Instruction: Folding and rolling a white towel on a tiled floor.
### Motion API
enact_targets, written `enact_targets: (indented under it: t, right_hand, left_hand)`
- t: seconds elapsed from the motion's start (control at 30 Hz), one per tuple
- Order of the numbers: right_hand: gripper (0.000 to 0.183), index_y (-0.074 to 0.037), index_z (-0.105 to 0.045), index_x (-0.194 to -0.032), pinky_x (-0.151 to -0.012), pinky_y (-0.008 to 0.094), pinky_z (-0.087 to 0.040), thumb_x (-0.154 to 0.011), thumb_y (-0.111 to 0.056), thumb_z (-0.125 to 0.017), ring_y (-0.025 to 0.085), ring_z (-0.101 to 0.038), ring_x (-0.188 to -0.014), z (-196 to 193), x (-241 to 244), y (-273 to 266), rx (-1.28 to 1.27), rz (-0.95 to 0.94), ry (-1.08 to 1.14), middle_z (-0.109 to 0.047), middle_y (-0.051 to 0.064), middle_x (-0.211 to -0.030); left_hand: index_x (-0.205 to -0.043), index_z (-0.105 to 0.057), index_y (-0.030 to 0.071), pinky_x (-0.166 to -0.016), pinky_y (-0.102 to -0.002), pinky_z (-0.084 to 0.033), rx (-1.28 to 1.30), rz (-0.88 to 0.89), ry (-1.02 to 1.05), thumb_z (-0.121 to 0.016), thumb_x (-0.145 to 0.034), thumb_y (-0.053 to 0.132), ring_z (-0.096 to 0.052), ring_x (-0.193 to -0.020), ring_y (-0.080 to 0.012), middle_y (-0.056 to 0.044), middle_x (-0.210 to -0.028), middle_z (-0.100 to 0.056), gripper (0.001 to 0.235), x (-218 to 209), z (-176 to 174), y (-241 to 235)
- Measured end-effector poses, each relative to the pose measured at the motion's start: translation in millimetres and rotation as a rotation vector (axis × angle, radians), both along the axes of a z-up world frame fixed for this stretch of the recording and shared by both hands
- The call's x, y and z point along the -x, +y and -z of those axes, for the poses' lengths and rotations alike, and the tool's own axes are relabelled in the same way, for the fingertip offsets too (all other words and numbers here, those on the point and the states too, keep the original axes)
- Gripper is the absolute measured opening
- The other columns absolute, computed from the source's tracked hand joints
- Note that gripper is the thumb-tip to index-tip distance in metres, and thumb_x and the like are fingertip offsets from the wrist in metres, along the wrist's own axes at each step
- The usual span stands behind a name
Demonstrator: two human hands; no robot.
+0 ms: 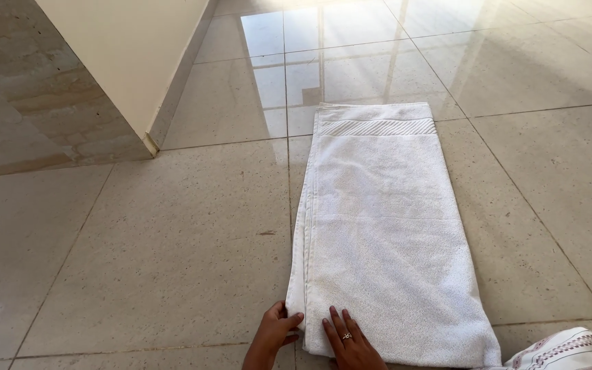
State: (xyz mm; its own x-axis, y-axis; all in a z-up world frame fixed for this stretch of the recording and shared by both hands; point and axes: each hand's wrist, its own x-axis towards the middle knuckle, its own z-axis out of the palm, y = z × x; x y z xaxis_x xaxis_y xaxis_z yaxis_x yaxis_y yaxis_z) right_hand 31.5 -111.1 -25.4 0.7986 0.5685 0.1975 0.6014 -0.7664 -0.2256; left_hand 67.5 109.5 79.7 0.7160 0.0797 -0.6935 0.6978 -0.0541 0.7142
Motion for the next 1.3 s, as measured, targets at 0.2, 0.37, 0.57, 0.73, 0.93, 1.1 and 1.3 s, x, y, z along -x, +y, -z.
enact_targets:
  t: [0.2,0.37,0.57,0.73,0.93,1.1,1.3]
  right_hand:
    - [0.063,-0.014,-0.046,-0.15,-0.104,0.053,-0.042,-0.09,-0.024,-0.062,0.043,-0.047,-0.129,-96,-2,-1,-0.113,0.193,0.29,-0.05,0.021,-0.145]
    - [0.056,-0.006,-0.074,-0.113,-0.059,0.038,-0.043,-0.107,-0.054,-0.045,0.02,-0.047,-0.06,-83,-21,-27,-0.628,0.686,0.807,-0.057,0.011,-0.07]
    - [0.061,-0.004,-0.07,-0.115,-0.066,0.038,-0.042,-0.105,-0.061,-0.052,0.018,-0.042,-0.07,-68,-6,-70,-1.0,0.94,0.983,-0.051,0.006,-0.079]
    - [0.057,-0.003,-0.069,-0.119,-0.083,0.034,-0.055,-0.094,-0.054,-0.061,0.02,-0.069,-0.09,-89,40,-76,-1.134,0.793,1.083,-0.075,0.009,-0.099]
    - [0.056,-0.007,-0.072,-0.12,-0.087,0.032,-0.047,-0.096,-0.056,-0.058,0.015,-0.062,-0.099,-107,45,-66,-0.807,0.726,1.052,-0.072,0.005,-0.106]
    - [0.056,-0.003,-0.059,-0.133,-0.092,0.036,-0.053,-0.1,-0.048,-0.057,0.026,-0.064,-0.107,-148,12,-109,-1.375,0.841,1.025,-0.066,0.018,-0.121]
    - [0.058,-0.002,-0.048,-0.141,-0.103,0.041,-0.059,-0.102,-0.045,-0.044,0.026,-0.067,-0.121,-227,14,-129,-2.005,1.022,0.162,-0.062,0.013,-0.132]
  left_hand:
    - [-0.141,-0.056,0.016,-0.095,-0.041,-0.058,0.156,-0.079,0.108,-0.068,-0.095,0.02,-0.067,-0.107,-0.0242,-0.009,-0.122,-0.07,0.048,-1,-8,1]
    - [-0.124,-0.069,0.011,-0.082,-0.037,-0.056,-0.062,-0.001,-0.009,-0.066,-0.094,0.021,-0.069,-0.09,-0.0179,-0.005,-0.104,-0.074,0.032,4,45,12]
    - [-0.105,-0.071,0.001,-0.062,-0.035,-0.055,-0.292,0.332,-0.057,-0.077,-0.089,0.016,-0.071,-0.077,-0.0191,-0.01,-0.089,-0.073,0.023,23,34,-2]
    - [-0.108,-0.07,0.01,-0.081,-0.044,-0.056,-0.677,0.56,0.196,-0.083,-0.079,0.016,-0.067,-0.091,-0.0288,-0.012,-0.113,-0.073,0.032,51,11,-32]
    - [-0.099,-0.075,0.002,-0.082,-0.043,-0.058,-0.573,0.007,-0.046,-0.076,-0.081,0.026,-0.073,-0.092,-0.0322,-0.018,-0.107,-0.078,0.03,104,50,-59]
    - [-0.102,-0.072,-0.002,-0.077,-0.04,-0.058,-0.186,-0.286,-0.274,-0.075,-0.092,0.028,-0.074,-0.082,-0.0282,-0.02,-0.099,-0.079,0.032,108,12,-70]
    - [-0.12,-0.056,0.007,-0.072,-0.032,-0.066,-0.013,-0.463,-0.446,-0.07,-0.09,0.013,-0.074,-0.08,-0.0155,-0.01,-0.098,-0.075,0.033,118,-44,-79]
